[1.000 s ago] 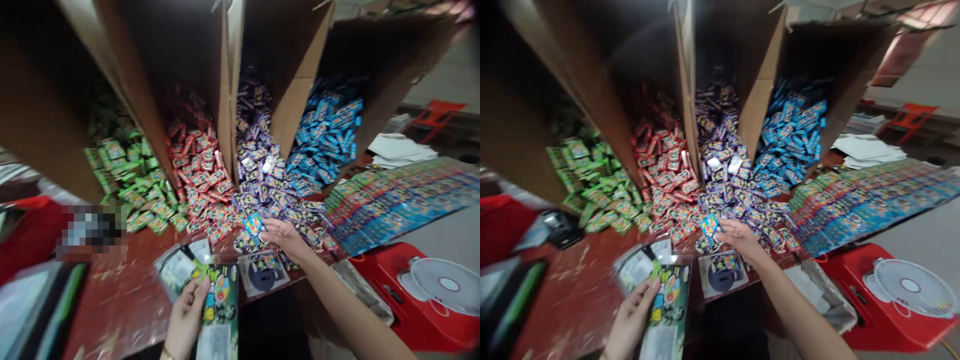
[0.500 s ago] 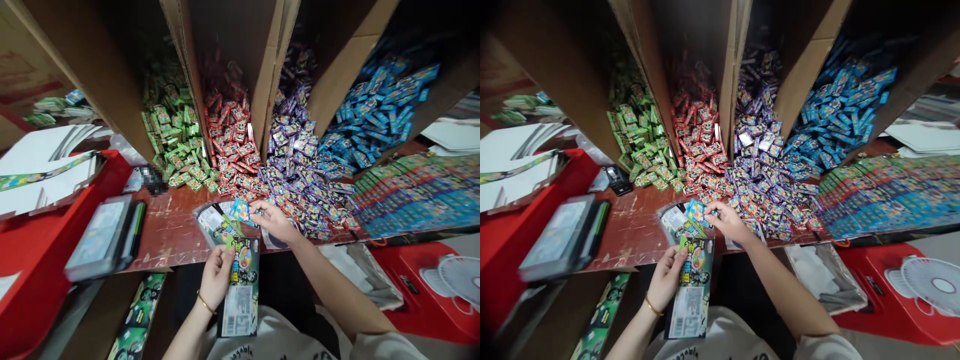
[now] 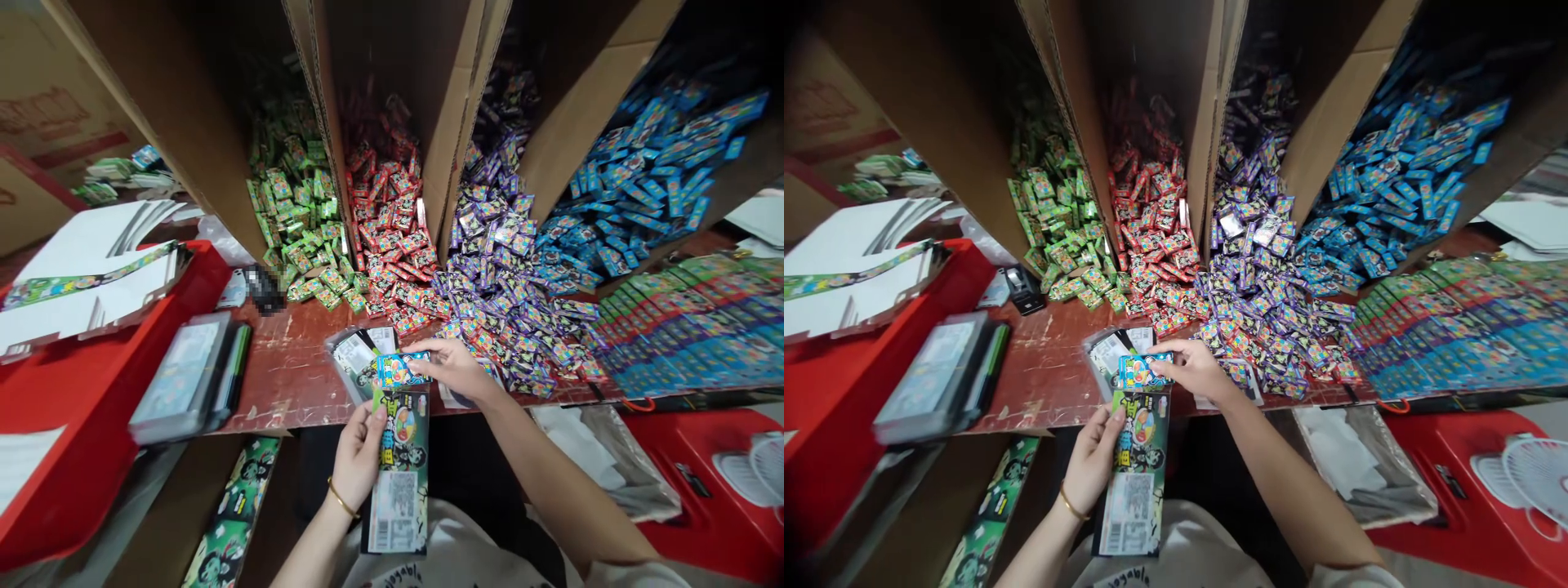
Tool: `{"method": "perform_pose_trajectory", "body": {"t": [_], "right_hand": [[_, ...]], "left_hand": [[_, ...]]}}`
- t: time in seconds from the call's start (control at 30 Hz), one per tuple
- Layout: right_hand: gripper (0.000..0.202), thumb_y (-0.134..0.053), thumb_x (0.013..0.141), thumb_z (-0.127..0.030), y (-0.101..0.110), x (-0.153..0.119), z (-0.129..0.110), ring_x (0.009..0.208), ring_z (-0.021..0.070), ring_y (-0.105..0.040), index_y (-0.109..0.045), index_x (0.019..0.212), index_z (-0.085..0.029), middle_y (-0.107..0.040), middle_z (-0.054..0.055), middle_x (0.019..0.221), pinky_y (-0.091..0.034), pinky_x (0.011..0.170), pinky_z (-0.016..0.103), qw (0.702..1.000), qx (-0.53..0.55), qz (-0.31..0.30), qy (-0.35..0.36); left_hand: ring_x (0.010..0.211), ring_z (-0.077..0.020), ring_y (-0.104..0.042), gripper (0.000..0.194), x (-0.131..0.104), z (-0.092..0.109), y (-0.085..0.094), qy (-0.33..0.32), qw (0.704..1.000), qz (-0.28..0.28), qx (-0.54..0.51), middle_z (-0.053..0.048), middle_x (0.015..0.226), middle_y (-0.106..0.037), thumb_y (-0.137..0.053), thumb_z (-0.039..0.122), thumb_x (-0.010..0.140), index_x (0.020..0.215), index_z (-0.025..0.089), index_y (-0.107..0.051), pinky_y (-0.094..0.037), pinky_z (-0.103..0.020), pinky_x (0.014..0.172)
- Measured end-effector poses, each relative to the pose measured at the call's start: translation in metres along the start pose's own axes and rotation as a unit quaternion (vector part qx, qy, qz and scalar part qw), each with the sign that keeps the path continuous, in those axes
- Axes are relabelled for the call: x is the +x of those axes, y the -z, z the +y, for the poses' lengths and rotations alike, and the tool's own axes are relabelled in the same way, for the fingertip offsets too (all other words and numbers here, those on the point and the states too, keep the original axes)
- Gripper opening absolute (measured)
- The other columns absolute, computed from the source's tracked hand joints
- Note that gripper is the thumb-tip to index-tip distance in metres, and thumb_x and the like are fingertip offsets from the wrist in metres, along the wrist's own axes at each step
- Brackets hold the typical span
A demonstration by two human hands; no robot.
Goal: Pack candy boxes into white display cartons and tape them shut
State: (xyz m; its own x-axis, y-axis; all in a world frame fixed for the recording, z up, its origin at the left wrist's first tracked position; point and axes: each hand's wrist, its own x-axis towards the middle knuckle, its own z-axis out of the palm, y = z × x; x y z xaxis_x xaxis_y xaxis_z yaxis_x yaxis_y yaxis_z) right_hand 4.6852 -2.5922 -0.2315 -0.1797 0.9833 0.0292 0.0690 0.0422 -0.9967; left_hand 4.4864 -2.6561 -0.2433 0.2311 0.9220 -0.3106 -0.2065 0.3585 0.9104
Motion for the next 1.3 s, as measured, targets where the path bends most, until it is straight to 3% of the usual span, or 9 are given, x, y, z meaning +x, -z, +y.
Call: {"method": "perform_pose_trajectory", "body": {"t": [0.13,0.33,0.53,0.67,1.0,1.3], "right_hand": [[0.03,-0.078,0.067,-0.037,-0.007,0.009,-0.007,0.054,0.0133,-0.055,-0.076,0.09,-0.018,-0.068,0.002,0.066,-0.045,0.049,0.025,0.998,-0.001,-0.049,-0.026],[0.033,-0.084,0.055,-0.036,-0.028,0.015,0.006,0.063,0.0139,-0.062,-0.075,0.081,-0.018,-0.072,0.004,0.076,-0.052,0.063,0.028,0.991,0.109,0.062,-0.05],[0.031,-0.084,0.057,-0.037,-0.021,0.018,0.004,0.066,0.0152,-0.065,-0.075,0.081,-0.018,-0.073,0.004,0.077,-0.053,0.069,0.031,0.992,0.112,0.028,-0.057],[0.032,-0.083,0.059,-0.037,-0.02,0.019,0.002,0.062,0.0146,-0.064,-0.075,0.082,-0.016,-0.072,0.004,0.074,-0.052,0.063,0.029,0.996,0.072,-0.003,-0.05],[0.033,-0.076,0.069,-0.038,-0.018,0.001,0.015,0.074,0.0141,-0.066,-0.072,0.096,-0.02,-0.073,0.003,0.088,-0.053,0.073,0.029,0.992,0.108,-0.046,-0.039],[0.035,-0.083,0.06,-0.035,-0.018,0.01,0.001,0.076,0.0179,-0.067,-0.074,0.091,-0.02,-0.073,0.004,0.083,-0.054,0.074,0.033,0.993,0.117,0.025,-0.02]], "left_hand": [[0.074,-0.0192,-0.065,0.045,0.0,-0.001,0.001,-0.006,1.0,0.013,0.005,-0.004,0.084,-0.071,-0.065,0.056,0.076,0.096,0.017,-0.056,-0.05,-0.027,0.064],[0.08,-0.02,-0.065,0.045,0.002,-0.009,0.003,-0.03,0.998,0.049,0.017,-0.005,0.088,-0.069,-0.062,0.057,0.078,0.097,0.017,-0.055,-0.05,-0.029,0.071],[0.077,-0.0183,-0.063,0.045,0.002,-0.012,0.007,-0.028,0.998,0.04,0.042,-0.005,0.089,-0.068,-0.061,0.057,0.079,0.098,0.017,-0.054,-0.049,-0.03,0.073],[0.076,-0.0183,-0.063,0.044,0.001,-0.013,0.007,-0.027,0.998,0.05,0.036,-0.004,0.089,-0.068,-0.061,0.056,0.079,0.098,0.017,-0.053,-0.049,-0.029,0.071],[0.082,-0.0215,-0.067,0.044,-0.001,-0.015,0.002,-0.012,0.999,0.036,0.004,-0.006,0.092,-0.07,-0.063,0.054,0.079,0.101,0.018,-0.052,-0.051,-0.031,0.074],[0.083,-0.0198,-0.066,0.041,0.0,-0.016,0.0,-0.017,1.0,0.021,0.012,-0.005,0.093,-0.069,-0.062,0.053,0.081,0.102,0.019,-0.052,-0.05,-0.03,0.076]]}}
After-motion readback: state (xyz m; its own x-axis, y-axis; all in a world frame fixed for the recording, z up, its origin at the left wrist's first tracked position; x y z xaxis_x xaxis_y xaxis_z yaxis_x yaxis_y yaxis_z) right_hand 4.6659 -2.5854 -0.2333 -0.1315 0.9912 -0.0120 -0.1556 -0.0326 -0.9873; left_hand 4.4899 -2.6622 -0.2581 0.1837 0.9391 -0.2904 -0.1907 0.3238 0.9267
